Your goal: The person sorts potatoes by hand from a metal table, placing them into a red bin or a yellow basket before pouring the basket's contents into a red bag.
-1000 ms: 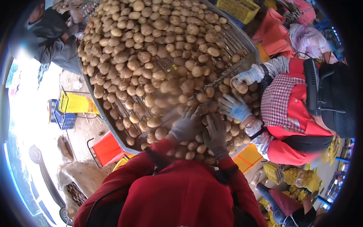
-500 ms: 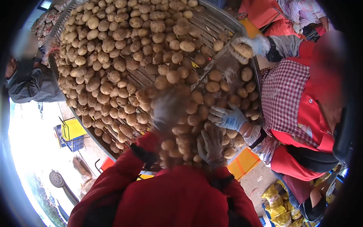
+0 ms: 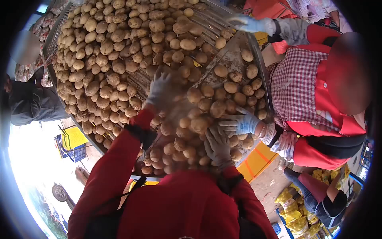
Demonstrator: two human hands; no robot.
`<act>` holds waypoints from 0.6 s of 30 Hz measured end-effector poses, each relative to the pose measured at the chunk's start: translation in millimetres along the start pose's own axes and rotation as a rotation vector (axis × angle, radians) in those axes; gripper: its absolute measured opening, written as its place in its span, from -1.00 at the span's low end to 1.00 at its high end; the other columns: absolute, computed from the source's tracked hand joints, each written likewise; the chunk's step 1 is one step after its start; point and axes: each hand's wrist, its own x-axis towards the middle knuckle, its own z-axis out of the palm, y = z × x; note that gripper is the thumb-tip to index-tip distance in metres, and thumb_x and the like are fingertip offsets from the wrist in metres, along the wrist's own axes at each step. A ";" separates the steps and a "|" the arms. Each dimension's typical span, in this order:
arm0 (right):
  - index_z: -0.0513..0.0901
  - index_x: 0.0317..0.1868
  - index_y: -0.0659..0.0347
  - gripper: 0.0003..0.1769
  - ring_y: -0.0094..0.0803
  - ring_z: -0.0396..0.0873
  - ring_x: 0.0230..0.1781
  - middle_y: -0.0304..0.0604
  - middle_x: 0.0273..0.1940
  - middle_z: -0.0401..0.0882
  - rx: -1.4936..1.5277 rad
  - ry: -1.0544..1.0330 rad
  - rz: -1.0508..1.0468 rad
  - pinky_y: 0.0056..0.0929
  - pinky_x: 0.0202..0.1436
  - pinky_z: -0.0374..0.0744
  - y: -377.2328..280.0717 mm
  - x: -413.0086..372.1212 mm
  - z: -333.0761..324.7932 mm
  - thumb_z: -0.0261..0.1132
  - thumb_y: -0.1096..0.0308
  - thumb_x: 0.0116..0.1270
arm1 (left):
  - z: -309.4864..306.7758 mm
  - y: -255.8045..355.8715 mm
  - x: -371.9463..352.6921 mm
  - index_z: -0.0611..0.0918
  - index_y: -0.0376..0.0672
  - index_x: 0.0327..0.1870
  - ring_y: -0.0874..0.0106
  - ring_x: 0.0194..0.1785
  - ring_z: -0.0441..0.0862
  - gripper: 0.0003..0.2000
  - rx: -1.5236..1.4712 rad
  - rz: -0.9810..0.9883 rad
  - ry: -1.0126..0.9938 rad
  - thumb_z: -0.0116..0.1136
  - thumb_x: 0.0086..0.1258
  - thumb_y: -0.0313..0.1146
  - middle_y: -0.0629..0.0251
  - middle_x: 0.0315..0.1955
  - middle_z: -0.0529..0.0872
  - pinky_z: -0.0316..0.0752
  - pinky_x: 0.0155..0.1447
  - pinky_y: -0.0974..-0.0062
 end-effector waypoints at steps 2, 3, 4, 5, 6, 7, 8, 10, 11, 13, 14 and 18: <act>0.74 0.28 0.05 -0.54 -0.03 0.55 0.36 -0.06 0.25 0.68 -0.001 0.006 -0.051 0.05 0.40 0.52 -5.3 4.1 -6.7 0.41 0.31 0.37 | 19.2 -4.9 -26.7 0.56 0.04 0.33 -0.07 0.35 0.48 -0.52 -0.067 -0.063 0.029 0.35 0.39 -0.19 0.07 0.19 0.60 0.45 0.36 -0.04; 0.75 0.26 0.04 -0.56 -0.06 0.61 0.25 -0.08 0.16 0.71 0.054 0.059 -0.038 0.01 0.29 0.57 -4.8 5.0 -11.1 0.41 0.31 0.38 | 24.2 6.5 -63.1 0.55 0.05 0.34 -0.08 0.31 0.50 -0.51 -0.148 -0.142 0.029 0.36 0.40 -0.20 0.06 0.16 0.61 0.47 0.34 -0.02; 0.75 0.24 0.04 -0.59 -0.08 0.67 0.14 -0.10 0.08 0.73 0.110 0.112 -0.027 -0.04 0.17 0.62 -1.8 10.5 -15.1 0.41 0.32 0.39 | 14.5 21.3 -87.7 0.54 0.08 0.36 -0.09 0.27 0.52 -0.50 -0.219 -0.264 0.035 0.36 0.41 -0.20 0.05 0.16 0.60 0.50 0.32 0.00; 0.76 0.22 0.03 -0.61 -0.11 0.72 0.02 -0.12 -0.01 0.76 0.165 0.166 -0.015 -0.08 0.06 0.68 -0.5 17.6 -19.3 0.41 0.32 0.39 | 4.8 33.6 -110.5 0.52 0.10 0.39 -0.10 0.23 0.55 -0.49 -0.291 -0.386 0.041 0.35 0.42 -0.21 0.05 0.15 0.60 0.52 0.29 0.02; 0.76 0.21 0.04 -0.62 -0.14 0.72 -0.10 -0.14 -0.08 0.76 0.142 0.147 -0.051 -0.11 -0.07 0.67 -3.6 28.0 -26.1 0.41 0.32 0.39 | 1.7 41.0 -135.1 0.53 0.09 0.38 -0.10 0.20 0.57 -0.50 -0.278 -0.389 0.033 0.35 0.43 -0.22 0.06 0.15 0.60 0.54 0.27 0.01; 0.76 0.19 0.04 -0.63 -0.16 0.72 -0.22 -0.16 -0.15 0.76 0.118 0.127 -0.088 -0.14 -0.19 0.67 -10.8 45.4 -34.5 0.42 0.32 0.39 | -1.9 46.4 -158.0 0.55 0.08 0.38 -0.10 0.17 0.58 -0.51 -0.267 -0.394 0.024 0.34 0.43 -0.23 0.07 0.15 0.61 0.55 0.24 0.01; 0.77 0.18 0.04 -0.64 -0.19 0.73 -0.34 -0.18 -0.22 0.75 0.090 0.110 -0.126 -0.17 -0.31 0.66 -17.8 69.5 -42.4 0.43 0.32 0.39 | -5.9 48.5 -171.6 0.56 0.07 0.37 -0.10 0.15 0.60 -0.52 -0.259 -0.395 0.019 0.33 0.44 -0.25 0.07 0.15 0.61 0.57 0.22 0.01; 0.77 0.04 0.03 -0.78 -0.19 0.71 -0.52 -0.18 -0.40 0.76 0.039 0.064 -0.191 -0.21 -0.45 0.60 -39.1 138.0 -49.2 0.46 0.32 0.41 | -17.7 44.6 -189.6 0.62 0.01 0.32 -0.09 0.21 0.59 -0.57 -0.197 -0.332 -0.048 0.32 0.43 -0.29 0.05 0.19 0.63 0.57 0.24 -0.01; 0.76 0.00 0.02 -0.82 -0.17 0.73 -0.52 -0.15 -0.43 0.77 0.035 0.045 -0.180 -0.18 -0.46 0.62 -43.3 168.6 -35.8 0.42 0.25 0.45 | -22.0 44.7 -195.2 0.65 -0.01 0.30 -0.08 0.24 0.59 -0.59 -0.161 -0.305 -0.077 0.31 0.43 -0.31 0.04 0.20 0.63 0.57 0.25 -0.02; 0.74 -0.09 0.03 -0.79 -0.12 0.77 -0.48 -0.10 -0.44 0.78 -0.146 -0.167 -0.093 -0.16 -0.44 0.66 -39.4 219.6 2.6 0.33 0.11 0.52 | -31.9 46.6 -198.1 0.68 -0.01 0.27 -0.05 0.18 0.63 -0.62 -0.182 -0.336 -0.027 0.30 0.44 -0.34 0.08 0.16 0.67 0.60 0.20 0.02; 0.73 -0.14 0.03 -0.73 -0.11 0.80 -0.44 -0.08 -0.43 0.79 -0.323 -0.362 -0.019 -0.15 -0.42 0.68 -32.2 237.7 26.3 0.29 0.04 0.54 | -37.7 47.2 -198.7 0.69 0.00 0.26 -0.03 0.15 0.66 -0.64 -0.192 -0.352 -0.001 0.30 0.44 -0.36 0.10 0.14 0.69 0.61 0.18 0.05; 0.67 -0.01 0.08 -0.64 -0.01 0.82 -0.32 -0.03 -0.35 0.81 -0.352 -0.318 -0.088 -0.04 -0.28 0.73 -33.9 271.0 46.3 0.35 -0.04 0.47 | -69.2 64.6 -206.4 0.72 -0.11 0.19 0.03 0.03 0.76 -0.69 -0.349 -0.454 0.147 0.25 0.45 -0.45 0.06 0.00 0.79 0.66 0.10 0.15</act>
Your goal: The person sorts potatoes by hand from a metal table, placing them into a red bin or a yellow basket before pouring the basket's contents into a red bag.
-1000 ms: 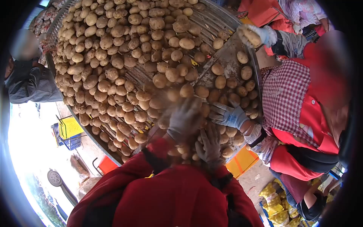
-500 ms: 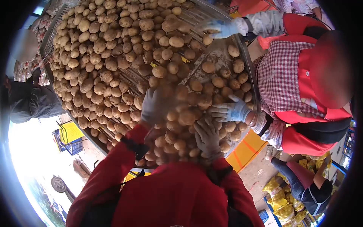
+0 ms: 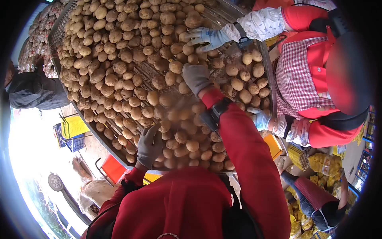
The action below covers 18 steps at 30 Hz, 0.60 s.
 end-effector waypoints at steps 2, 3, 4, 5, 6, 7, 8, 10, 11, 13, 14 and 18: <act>0.65 0.08 0.07 -0.59 0.01 0.82 -0.21 0.01 -0.26 0.82 0.104 -0.028 0.062 -0.01 -0.19 0.73 9.1 -21.7 -0.6 0.37 -0.04 0.45 | -7.6 6.1 -10.1 0.73 -0.14 0.17 0.05 0.04 0.77 -0.71 -0.097 -0.053 -0.019 0.24 0.46 -0.47 0.06 -0.01 0.80 0.66 0.10 0.18; 0.64 0.13 0.07 -0.56 0.02 0.82 -0.16 0.03 -0.21 0.82 0.148 -0.040 0.082 0.00 -0.14 0.73 15.6 -30.6 -0.6 0.39 -0.04 0.43 | -7.4 8.5 -16.7 0.74 -0.15 0.16 0.05 0.04 0.78 -0.72 -0.151 -0.083 -0.018 0.23 0.47 -0.48 0.05 -0.01 0.80 0.66 0.11 0.19; 0.63 0.19 0.05 -0.52 0.06 0.80 -0.04 0.05 -0.10 0.81 0.191 -0.154 0.145 0.05 -0.02 0.72 18.7 -34.4 -12.5 0.42 -0.01 0.40 | -8.8 9.2 -24.7 0.74 -0.18 0.15 0.08 0.05 0.80 -0.73 -0.193 -0.145 -0.045 0.24 0.47 -0.50 0.05 -0.05 0.82 0.67 0.11 0.25; 0.63 0.18 0.06 -0.54 0.07 0.80 -0.05 0.05 -0.11 0.82 0.197 -0.152 0.126 0.05 0.00 0.72 18.6 -35.3 -15.0 0.41 0.00 0.41 | -6.4 5.3 -32.6 0.74 -0.19 0.15 0.08 0.04 0.80 -0.73 -0.209 -0.165 -0.036 0.24 0.47 -0.51 0.05 -0.05 0.82 0.67 0.10 0.26; 0.63 0.17 0.07 -0.55 0.08 0.79 -0.06 0.05 -0.11 0.82 0.214 -0.148 0.124 0.05 0.02 0.71 18.1 -37.0 -17.2 0.40 0.01 0.43 | -4.6 -1.5 -40.0 0.74 -0.19 0.15 0.08 0.03 0.80 -0.72 -0.218 -0.177 -0.045 0.23 0.47 -0.51 0.05 -0.06 0.83 0.67 0.09 0.27; 0.63 0.16 0.07 -0.57 0.09 0.79 -0.07 0.05 -0.12 0.82 0.230 -0.136 0.126 0.06 0.03 0.71 22.4 -35.0 -15.4 0.39 0.02 0.44 | -3.5 -4.6 -41.2 0.74 -0.19 0.16 0.08 0.03 0.81 -0.72 -0.227 -0.181 -0.053 0.23 0.47 -0.52 0.05 -0.06 0.83 0.67 0.09 0.28; 0.63 0.16 0.09 -0.51 0.11 0.79 -0.06 0.07 -0.11 0.82 0.251 -0.123 0.144 0.07 0.03 0.71 23.1 -32.9 -12.8 0.41 -0.05 0.40 | -4.5 -3.6 -41.1 0.73 -0.20 0.16 0.15 0.02 0.82 -0.74 -0.250 -0.193 -0.063 0.23 0.50 -0.49 0.04 -0.05 0.84 0.67 0.09 0.30; 0.63 0.16 0.11 -0.48 0.13 0.78 -0.05 0.11 -0.10 0.81 0.285 -0.089 0.190 0.07 0.03 0.71 20.4 -39.2 -11.7 0.41 -0.07 0.39 | -2.1 -5.5 -39.6 0.73 -0.21 0.17 0.22 0.02 0.82 -0.75 -0.337 -0.245 -0.047 0.21 0.55 -0.47 0.09 -0.05 0.84 0.68 0.10 0.34; 0.63 0.16 0.12 -0.47 0.14 0.77 -0.04 0.13 -0.09 0.81 0.307 -0.078 0.210 0.07 0.03 0.71 16.9 -40.0 -11.7 0.41 -0.09 0.39 | -1.8 -7.2 -38.6 0.72 -0.22 0.17 0.25 0.01 0.83 -0.76 -0.377 -0.277 -0.040 0.20 0.57 -0.46 0.11 -0.05 0.85 0.68 0.11 0.36; 0.59 0.30 0.10 -0.37 0.13 0.77 0.00 0.16 -0.06 0.80 0.316 -0.149 0.252 0.02 0.08 0.73 8.7 -37.1 -15.2 0.40 -0.12 0.39 | -1.3 -8.7 -31.5 0.70 -0.23 0.20 0.38 0.03 0.80 -0.77 -0.676 -0.466 -0.121 0.14 0.63 -0.45 0.22 -0.02 0.81 0.68 0.09 0.45; 0.57 0.36 0.09 -0.32 0.12 0.77 0.03 0.17 -0.04 0.80 0.317 -0.178 0.276 -0.01 0.10 0.73 6.6 -35.9 -22.3 0.39 -0.13 0.40 | -1.3 -8.7 -25.3 0.69 -0.24 0.22 0.44 0.05 0.78 -0.77 -0.828 -0.554 -0.164 0.11 0.67 -0.45 0.27 -0.01 0.79 0.69 0.07 0.50; 0.60 0.32 0.17 -0.30 0.07 0.78 0.00 0.16 -0.05 0.80 0.522 -0.066 0.220 -0.05 0.11 0.74 -19.3 -94.3 -57.0 0.36 -0.19 0.42 | -10.5 -2.8 -8.4 0.48 -0.22 0.48 0.47 0.26 0.65 -0.60 -0.966 -0.425 -0.281 0.06 0.73 -0.31 0.20 0.26 0.63 0.63 0.27 0.52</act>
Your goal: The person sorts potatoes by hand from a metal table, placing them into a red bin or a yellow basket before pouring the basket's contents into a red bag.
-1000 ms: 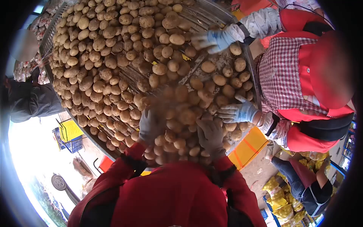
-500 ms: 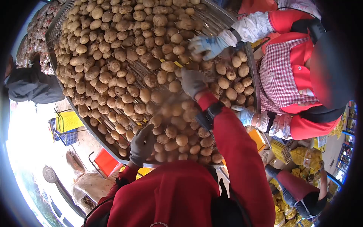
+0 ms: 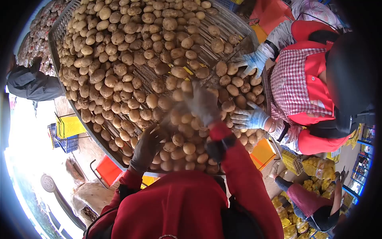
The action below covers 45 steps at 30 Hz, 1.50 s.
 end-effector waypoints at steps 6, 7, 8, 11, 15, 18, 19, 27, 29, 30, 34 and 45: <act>0.70 0.16 0.23 -0.36 0.01 0.82 -0.07 0.12 -0.15 0.82 -0.117 -0.084 -0.158 -0.07 0.02 0.76 -10.6 -9.3 9.1 0.33 -0.21 0.43 | -17.8 -54.0 -12.0 0.43 -0.19 0.51 0.39 0.17 0.69 -0.49 -0.069 -0.166 0.051 0.20 0.65 -0.21 0.24 0.14 0.66 0.69 0.18 0.37; 0.71 0.14 0.23 -0.37 0.00 0.82 -0.08 0.11 -0.16 0.82 -0.277 0.014 -0.038 -0.07 0.01 0.76 -4.4 18.1 18.8 0.34 -0.19 0.42 | -24.0 -63.1 -18.4 0.44 -0.19 0.50 0.39 0.17 0.70 -0.49 -0.065 -0.135 0.022 0.21 0.63 -0.21 0.24 0.11 0.66 0.70 0.16 0.35; 0.71 0.14 0.22 -0.39 0.01 0.82 -0.08 0.11 -0.16 0.82 -0.281 0.001 -0.001 -0.07 0.00 0.75 -0.3 43.2 36.3 0.36 -0.17 0.41 | -30.2 -72.0 -24.3 0.46 -0.19 0.49 0.39 0.16 0.70 -0.49 -0.062 -0.104 -0.006 0.23 0.62 -0.21 0.24 0.09 0.66 0.72 0.14 0.34; 0.74 -0.05 0.22 -0.52 0.03 0.81 -0.12 0.07 -0.13 0.82 -0.205 -0.056 0.065 -0.06 -0.02 0.74 -7.1 87.5 46.8 0.39 -0.08 0.38 | -8.3 -29.2 -27.4 0.53 -0.25 0.41 0.40 0.15 0.72 -0.51 -0.214 0.000 -0.095 0.36 0.50 -0.45 0.22 0.03 0.70 0.67 0.20 0.40; 0.76 -0.21 0.21 -0.59 -0.04 0.81 -0.12 0.05 -0.16 0.82 0.047 0.054 -0.007 -0.01 -0.01 0.71 -20.8 47.8 15.1 0.39 -0.04 0.37 | 8.8 26.7 -20.9 0.58 -0.27 0.41 0.34 0.35 0.67 -0.52 0.566 0.173 -0.030 0.33 0.48 -0.46 0.02 0.21 0.76 0.57 0.35 0.38; 0.75 0.09 0.19 -0.60 -0.03 0.81 -0.06 0.09 -0.09 0.81 0.260 -0.150 -0.304 -0.15 0.12 0.74 -39.9 -21.0 2.6 0.34 0.08 0.44 | 8.6 30.2 -23.2 0.32 -0.28 0.62 0.23 0.47 0.59 -0.30 0.228 0.022 -0.099 0.33 0.48 -0.46 -0.04 0.37 0.67 0.55 0.41 0.29; 0.75 0.10 0.16 -0.61 -0.07 0.82 -0.06 0.06 -0.08 0.82 0.255 -0.217 -0.489 -0.16 0.11 0.74 -39.5 -37.0 9.7 0.35 0.08 0.44 | 8.2 20.1 -25.5 0.33 -0.28 0.60 0.30 0.31 0.62 -0.33 0.324 0.183 -0.074 0.32 0.51 -0.45 0.04 0.35 0.67 0.57 0.31 0.35; 0.63 0.34 -0.01 -0.44 -0.01 0.59 0.36 -0.08 0.30 0.68 -0.144 0.230 -0.441 -0.04 0.37 0.59 -33.0 104.9 31.9 0.38 -0.01 0.40 | 4.7 -0.6 -69.6 0.44 -0.26 0.45 0.45 -0.01 0.58 -0.48 -0.173 -0.046 0.230 0.29 0.56 -0.32 0.27 0.06 0.62 0.55 0.07 0.50; 0.56 0.43 -0.03 -0.35 0.00 0.45 0.50 -0.08 0.39 0.60 -0.328 0.272 -0.526 0.03 0.46 0.50 -45.2 99.6 55.7 0.38 -0.04 0.39 | -3.7 -8.7 -78.9 0.47 -0.30 0.42 0.35 0.12 0.64 -0.43 0.243 0.209 0.178 0.40 0.42 -0.43 0.20 0.18 0.64 0.57 0.23 0.41; 0.53 0.47 -0.03 -0.31 0.00 0.37 0.55 -0.09 0.42 0.56 -0.408 0.298 -0.608 0.07 0.49 0.46 -34.1 77.4 61.5 0.37 -0.05 0.39 | -12.3 -9.8 -81.2 0.48 -0.31 0.40 0.31 0.18 0.67 -0.40 0.452 0.333 0.135 0.45 0.35 -0.49 0.16 0.23 0.66 0.58 0.31 0.36; 0.51 0.51 0.03 -0.32 0.01 0.24 0.63 -0.12 0.51 0.46 -0.548 0.213 -0.605 0.20 0.53 0.36 22.8 32.4 48.6 0.32 0.00 0.45 | -29.9 -24.9 -105.0 0.61 -0.34 0.20 0.27 0.26 0.73 -0.58 0.357 0.127 0.177 0.43 0.33 -0.53 0.15 0.02 0.80 0.62 0.27 0.33; 0.71 0.23 0.00 -0.61 -0.12 0.44 0.50 -0.17 0.43 0.56 -0.232 -0.062 -1.016 0.09 0.64 0.25 -108.5 -47.0 148.8 0.22 0.09 0.51 | -36.4 -40.7 -151.8 0.56 -0.34 0.31 0.31 0.12 0.70 -0.58 0.047 0.097 0.283 0.29 0.46 -0.45 0.11 0.16 0.71 0.62 0.24 0.35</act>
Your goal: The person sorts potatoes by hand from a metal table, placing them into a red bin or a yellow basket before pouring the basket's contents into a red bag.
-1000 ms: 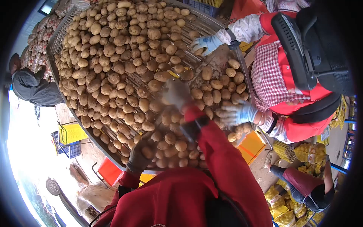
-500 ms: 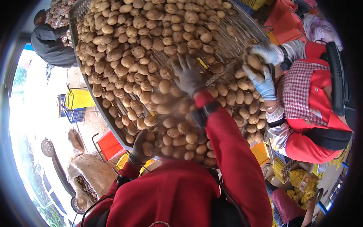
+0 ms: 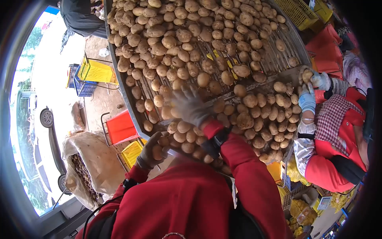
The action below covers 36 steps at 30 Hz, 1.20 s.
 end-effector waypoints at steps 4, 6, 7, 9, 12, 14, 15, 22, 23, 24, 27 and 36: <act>0.76 0.04 0.03 -0.72 -0.05 0.52 0.38 -0.15 0.24 0.63 -0.020 0.084 0.080 0.10 0.53 0.44 19.0 -55.3 -19.2 0.34 0.31 0.33 | -26.3 7.5 0.3 0.57 -0.29 0.33 0.37 0.24 0.69 -0.54 0.407 0.167 -0.011 0.28 0.38 -0.55 0.20 0.13 0.73 0.59 0.31 0.37; 0.75 0.05 0.07 -0.72 -0.02 0.53 0.35 -0.12 0.23 0.63 -0.078 0.111 0.128 0.12 0.52 0.45 26.8 -83.6 -31.5 0.35 0.34 0.33 | -41.0 -13.3 3.6 0.57 -0.27 0.36 0.41 0.24 0.69 -0.50 0.381 0.185 0.018 0.27 0.35 -0.60 0.24 0.12 0.74 0.59 0.32 0.39; 0.75 0.06 0.09 -0.72 0.00 0.54 0.34 -0.10 0.22 0.63 -0.090 0.128 0.151 0.12 0.50 0.46 27.0 -91.4 -38.4 0.36 0.36 0.34 | -48.4 -26.2 6.7 0.56 -0.27 0.37 0.41 0.23 0.70 -0.49 0.334 0.157 0.046 0.27 0.36 -0.58 0.24 0.10 0.74 0.59 0.32 0.39; 0.74 0.07 0.12 -0.71 0.03 0.55 0.32 -0.06 0.22 0.63 -0.087 0.170 0.207 0.12 0.46 0.49 24.1 -105.3 -54.7 0.36 0.40 0.34 | -51.5 -18.1 11.4 0.53 -0.29 0.41 0.38 0.22 0.71 -0.46 0.306 0.089 0.118 0.27 0.37 -0.55 0.19 0.15 0.76 0.58 0.35 0.38; 0.73 0.12 0.18 -0.70 0.06 0.61 0.25 -0.01 0.21 0.66 -0.022 0.263 0.279 0.01 0.33 0.59 11.3 -123.6 -71.8 0.34 0.49 0.39 | -66.1 -9.8 24.9 0.47 -0.39 0.46 0.42 0.10 0.70 -0.45 0.483 0.286 0.092 0.24 0.43 -0.59 0.25 0.09 0.73 0.60 0.24 0.44; 0.72 0.14 0.19 -0.68 0.06 0.63 0.23 -0.01 0.21 0.67 0.046 0.270 0.366 -0.04 0.29 0.62 -3.6 -143.6 -79.9 0.32 0.51 0.40 | -78.0 -26.6 38.8 0.46 -0.34 0.48 0.38 0.13 0.68 -0.45 0.161 0.141 -0.043 0.22 0.46 -0.53 0.23 0.11 0.69 0.62 0.23 0.43; 0.71 0.16 0.19 -0.69 0.04 0.67 0.20 -0.02 0.20 0.70 0.064 0.281 0.370 -0.06 0.27 0.64 -9.1 -152.6 -80.4 0.30 0.50 0.44 | -83.0 -26.9 51.8 0.49 -0.32 0.47 0.38 0.15 0.67 -0.47 0.214 0.143 -0.107 0.22 0.48 -0.52 0.23 0.11 0.68 0.62 0.23 0.43; 0.71 0.15 0.21 -0.71 0.00 0.72 0.15 0.02 0.14 0.75 0.256 0.225 0.510 -0.09 0.21 0.68 -64.0 -187.0 -78.1 0.29 0.46 0.45 | -41.9 -27.3 103.5 0.61 -0.22 0.34 0.39 0.18 0.69 -0.59 0.255 0.073 -0.291 0.18 0.48 -0.58 0.23 0.09 0.70 0.68 0.14 0.43; 0.71 0.13 0.20 -0.73 0.02 0.75 0.10 0.02 0.10 0.77 0.233 0.251 0.498 -0.09 0.13 0.71 -65.6 -186.0 -75.4 0.31 0.43 0.46 | -45.9 -26.3 100.7 0.57 -0.21 0.38 0.43 0.15 0.69 -0.56 0.493 0.352 -0.314 0.16 0.48 -0.62 0.24 0.07 0.71 0.69 0.13 0.47; 0.71 0.13 0.19 -0.73 0.01 0.75 0.08 0.03 0.08 0.77 0.251 0.248 0.484 -0.10 0.11 0.72 -65.1 -183.6 -74.5 0.30 0.42 0.46 | -49.8 -25.1 97.9 0.53 -0.21 0.42 0.48 0.12 0.70 -0.52 0.682 0.622 -0.275 0.15 0.47 -0.66 0.25 0.05 0.72 0.69 0.11 0.50; 0.72 0.12 0.14 -0.75 0.00 0.77 0.03 0.03 0.04 0.79 0.312 0.184 0.520 -0.15 0.05 0.75 -59.6 -162.0 -73.4 0.30 0.39 0.48 | -61.1 5.0 46.7 0.45 -0.22 0.48 0.43 0.24 0.68 -0.50 0.265 0.145 -0.197 0.11 0.53 -0.60 0.20 0.22 0.68 0.64 0.27 0.41; 0.77 0.14 0.03 -0.75 -0.06 0.83 -0.09 -0.06 -0.04 0.84 0.361 0.134 0.621 -0.21 -0.05 0.79 -38.5 -127.5 -71.5 0.31 0.32 0.53 | -55.2 -17.9 -20.1 0.33 -0.12 0.61 0.43 0.54 0.47 -0.42 -0.367 0.182 -0.022 0.12 0.64 -0.18 0.23 0.53 0.48 0.23 0.58 0.33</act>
